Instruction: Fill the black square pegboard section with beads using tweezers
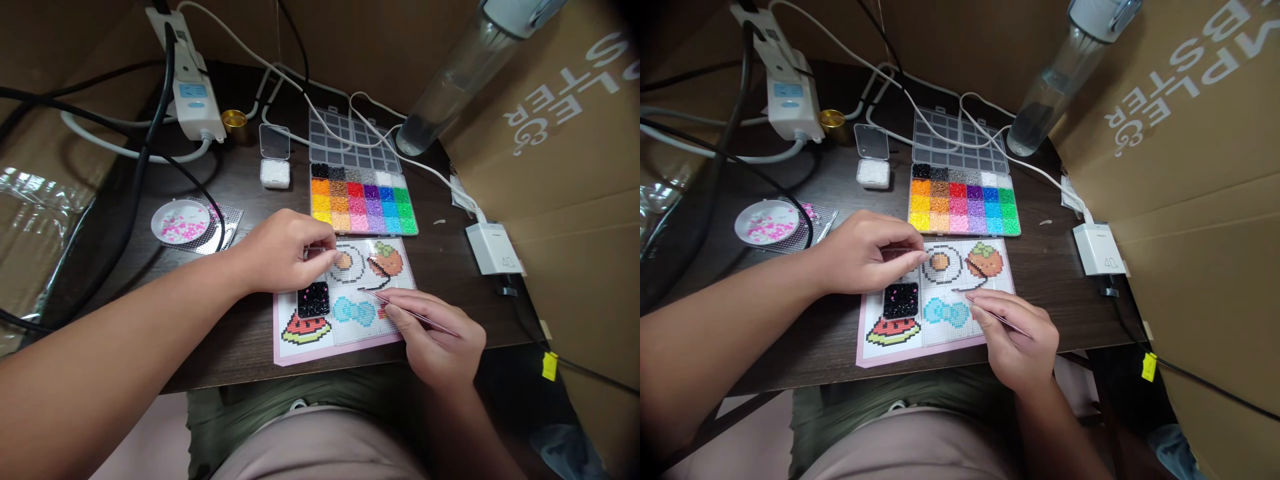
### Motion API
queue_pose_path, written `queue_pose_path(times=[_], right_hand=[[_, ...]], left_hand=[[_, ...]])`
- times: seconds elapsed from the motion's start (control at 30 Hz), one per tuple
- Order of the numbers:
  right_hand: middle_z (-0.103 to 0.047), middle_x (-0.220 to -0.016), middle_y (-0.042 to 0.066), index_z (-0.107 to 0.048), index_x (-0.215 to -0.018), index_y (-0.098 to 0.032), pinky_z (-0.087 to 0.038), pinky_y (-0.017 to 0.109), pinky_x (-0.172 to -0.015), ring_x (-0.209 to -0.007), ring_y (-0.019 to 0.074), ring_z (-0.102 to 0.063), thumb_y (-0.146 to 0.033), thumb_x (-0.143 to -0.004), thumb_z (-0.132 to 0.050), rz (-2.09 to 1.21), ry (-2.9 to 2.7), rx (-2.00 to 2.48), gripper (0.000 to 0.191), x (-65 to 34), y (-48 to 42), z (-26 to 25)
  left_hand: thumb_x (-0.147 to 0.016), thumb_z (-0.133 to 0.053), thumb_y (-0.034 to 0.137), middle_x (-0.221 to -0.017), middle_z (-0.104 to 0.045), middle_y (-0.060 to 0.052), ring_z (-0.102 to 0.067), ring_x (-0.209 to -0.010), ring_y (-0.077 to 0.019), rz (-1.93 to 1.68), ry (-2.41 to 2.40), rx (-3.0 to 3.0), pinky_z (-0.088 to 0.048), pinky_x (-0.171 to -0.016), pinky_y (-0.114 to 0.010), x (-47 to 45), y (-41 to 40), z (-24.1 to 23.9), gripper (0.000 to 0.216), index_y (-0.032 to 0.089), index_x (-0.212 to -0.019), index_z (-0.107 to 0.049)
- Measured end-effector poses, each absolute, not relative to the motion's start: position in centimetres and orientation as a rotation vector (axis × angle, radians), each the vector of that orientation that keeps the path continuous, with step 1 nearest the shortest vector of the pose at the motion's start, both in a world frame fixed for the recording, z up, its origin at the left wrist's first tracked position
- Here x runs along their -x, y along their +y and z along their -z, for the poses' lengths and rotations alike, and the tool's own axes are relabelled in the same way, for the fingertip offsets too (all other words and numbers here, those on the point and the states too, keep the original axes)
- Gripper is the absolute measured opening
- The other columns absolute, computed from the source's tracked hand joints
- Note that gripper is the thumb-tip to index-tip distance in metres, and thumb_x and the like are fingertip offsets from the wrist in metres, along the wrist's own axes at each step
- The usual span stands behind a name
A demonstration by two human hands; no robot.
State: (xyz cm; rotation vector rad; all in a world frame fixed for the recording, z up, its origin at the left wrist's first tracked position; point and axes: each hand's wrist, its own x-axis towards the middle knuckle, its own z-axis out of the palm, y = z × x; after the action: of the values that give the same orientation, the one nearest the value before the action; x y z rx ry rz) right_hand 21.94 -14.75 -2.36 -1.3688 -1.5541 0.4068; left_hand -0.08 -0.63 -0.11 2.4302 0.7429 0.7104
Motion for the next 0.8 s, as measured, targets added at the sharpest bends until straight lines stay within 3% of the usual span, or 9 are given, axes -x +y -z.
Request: queue_pose_path(times=[0.8], right_hand=[[-0.080,-0.087,0.003,-0.078,-0.088,-0.023,-0.066,0.035,-0.072,-0.078,0.0209,-0.077,-0.007,-0.079,-0.074,-0.370,-1.546,1.364,0.019,-22.09,-15.21,2.38]], left_hand=[[-0.083,-0.061,0.024,-0.059,-0.063,0.002,-0.050,-0.051,-0.0071,-0.707,0.751,-2.418,-0.035,-0.053,-0.021,0.09,-0.69,0.12,0.016,0.015,-0.075,-0.070]])
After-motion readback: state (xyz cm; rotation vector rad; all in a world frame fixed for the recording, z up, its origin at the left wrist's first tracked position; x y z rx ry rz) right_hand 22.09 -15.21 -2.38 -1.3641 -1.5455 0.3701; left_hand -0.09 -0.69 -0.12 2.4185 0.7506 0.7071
